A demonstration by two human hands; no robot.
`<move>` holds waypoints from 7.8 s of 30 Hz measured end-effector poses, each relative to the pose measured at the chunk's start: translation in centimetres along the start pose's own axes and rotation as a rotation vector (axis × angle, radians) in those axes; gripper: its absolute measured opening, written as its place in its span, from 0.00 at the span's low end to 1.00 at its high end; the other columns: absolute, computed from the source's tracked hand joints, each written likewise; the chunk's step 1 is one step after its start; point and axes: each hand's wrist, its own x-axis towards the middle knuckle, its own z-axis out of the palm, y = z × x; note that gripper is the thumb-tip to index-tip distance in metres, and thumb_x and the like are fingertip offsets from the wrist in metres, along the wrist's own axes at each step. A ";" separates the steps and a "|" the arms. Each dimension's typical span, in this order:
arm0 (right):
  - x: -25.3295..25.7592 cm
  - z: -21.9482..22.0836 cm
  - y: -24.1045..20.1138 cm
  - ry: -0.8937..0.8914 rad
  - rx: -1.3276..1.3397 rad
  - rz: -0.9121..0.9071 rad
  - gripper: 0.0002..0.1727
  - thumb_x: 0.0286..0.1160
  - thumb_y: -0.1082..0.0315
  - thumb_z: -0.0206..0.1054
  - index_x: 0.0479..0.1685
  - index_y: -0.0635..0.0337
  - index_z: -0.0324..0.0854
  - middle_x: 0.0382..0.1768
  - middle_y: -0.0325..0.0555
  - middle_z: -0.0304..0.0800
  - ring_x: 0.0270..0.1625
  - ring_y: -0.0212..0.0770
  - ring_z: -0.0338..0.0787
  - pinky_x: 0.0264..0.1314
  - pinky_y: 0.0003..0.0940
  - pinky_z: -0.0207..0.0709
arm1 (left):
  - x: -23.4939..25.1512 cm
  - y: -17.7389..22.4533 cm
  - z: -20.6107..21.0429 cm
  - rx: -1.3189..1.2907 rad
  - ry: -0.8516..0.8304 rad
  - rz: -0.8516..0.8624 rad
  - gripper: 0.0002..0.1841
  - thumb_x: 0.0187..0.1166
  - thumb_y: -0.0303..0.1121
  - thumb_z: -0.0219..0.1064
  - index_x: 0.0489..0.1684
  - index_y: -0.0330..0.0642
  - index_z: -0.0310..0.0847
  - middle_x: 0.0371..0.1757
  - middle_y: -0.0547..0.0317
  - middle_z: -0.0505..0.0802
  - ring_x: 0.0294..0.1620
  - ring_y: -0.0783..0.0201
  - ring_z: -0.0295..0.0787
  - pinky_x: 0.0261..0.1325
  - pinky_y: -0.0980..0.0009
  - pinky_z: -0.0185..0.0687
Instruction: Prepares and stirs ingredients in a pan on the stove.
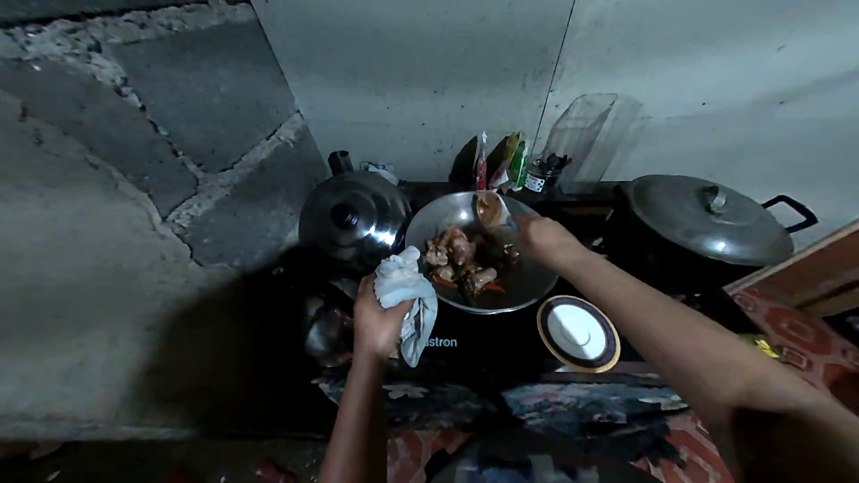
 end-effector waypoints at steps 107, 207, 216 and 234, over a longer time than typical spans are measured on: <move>-10.1 -5.4 0.2 -0.027 -0.266 -0.387 0.24 0.80 0.78 0.62 0.69 0.45 0.87 0.57 0.57 0.90 0.64 0.63 0.86 0.59 0.60 0.83 | -0.2 0.0 0.3 0.059 0.061 0.070 0.34 0.57 0.33 0.84 0.67 0.31 0.80 0.65 0.43 0.88 0.66 0.56 0.85 0.71 0.54 0.79; -8.1 -0.4 -1.1 -0.074 0.078 0.102 0.20 0.91 0.67 0.52 0.74 0.65 0.78 0.70 0.65 0.81 0.70 0.63 0.84 0.74 0.59 0.76 | -0.5 0.9 -0.1 0.055 0.021 0.008 0.35 0.58 0.30 0.84 0.70 0.33 0.78 0.58 0.46 0.92 0.60 0.62 0.89 0.68 0.59 0.82; -2.5 0.2 -1.8 -0.096 0.015 0.076 0.21 0.86 0.69 0.60 0.76 0.60 0.79 0.73 0.67 0.79 0.76 0.67 0.79 0.76 0.63 0.73 | -1.1 0.9 0.6 0.031 0.057 0.024 0.35 0.58 0.28 0.85 0.70 0.31 0.77 0.59 0.46 0.91 0.61 0.63 0.89 0.68 0.60 0.83; -17.4 4.1 3.3 0.362 0.120 -0.014 0.19 0.85 0.72 0.59 0.70 0.55 0.86 0.48 0.59 0.89 0.47 0.57 0.93 0.52 0.54 0.88 | -1.6 0.6 1.1 -0.057 0.063 0.031 0.39 0.55 0.21 0.83 0.74 0.27 0.73 0.62 0.43 0.89 0.61 0.68 0.87 0.68 0.69 0.82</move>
